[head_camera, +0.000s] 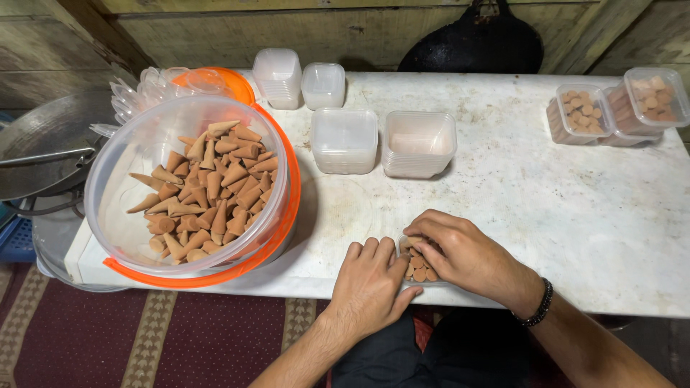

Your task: The person transfers small, conical, light-brown snacks from a large orange-rimmed container into small, clear plastic containers. They arrange the snacks in neat rows within the containers and place the filled containers on the table.

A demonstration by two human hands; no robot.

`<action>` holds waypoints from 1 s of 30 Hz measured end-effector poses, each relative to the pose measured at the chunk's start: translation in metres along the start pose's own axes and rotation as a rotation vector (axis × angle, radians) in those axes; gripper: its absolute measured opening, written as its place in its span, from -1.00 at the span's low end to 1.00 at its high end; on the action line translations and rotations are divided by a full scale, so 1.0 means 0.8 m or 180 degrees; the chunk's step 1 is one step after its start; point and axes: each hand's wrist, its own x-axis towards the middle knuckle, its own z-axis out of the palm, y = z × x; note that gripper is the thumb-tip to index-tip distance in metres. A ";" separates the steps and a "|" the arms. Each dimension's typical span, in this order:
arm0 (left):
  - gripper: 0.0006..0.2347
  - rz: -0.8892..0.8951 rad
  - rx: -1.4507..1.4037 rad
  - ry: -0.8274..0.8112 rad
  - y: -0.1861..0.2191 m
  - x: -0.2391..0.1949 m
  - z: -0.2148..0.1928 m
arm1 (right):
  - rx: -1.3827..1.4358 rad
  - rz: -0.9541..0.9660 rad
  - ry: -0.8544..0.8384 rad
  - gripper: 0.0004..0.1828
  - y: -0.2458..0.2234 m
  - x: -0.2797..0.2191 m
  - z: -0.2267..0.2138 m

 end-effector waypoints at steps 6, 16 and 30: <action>-0.62 0.0048 -0.0008 0.0006 -0.003 0.000 0.002 | -0.0039 0.0039 -0.0175 -0.81 -0.002 0.004 0.000; -0.62 0.0054 -0.0156 0.0024 -0.007 -0.001 0.004 | -0.0275 0.0061 -0.0455 -0.92 0.018 0.011 0.018; -0.61 0.0097 -0.0120 -0.0034 -0.009 -0.002 0.008 | -0.0524 0.0389 -0.0560 -0.76 0.027 0.014 0.023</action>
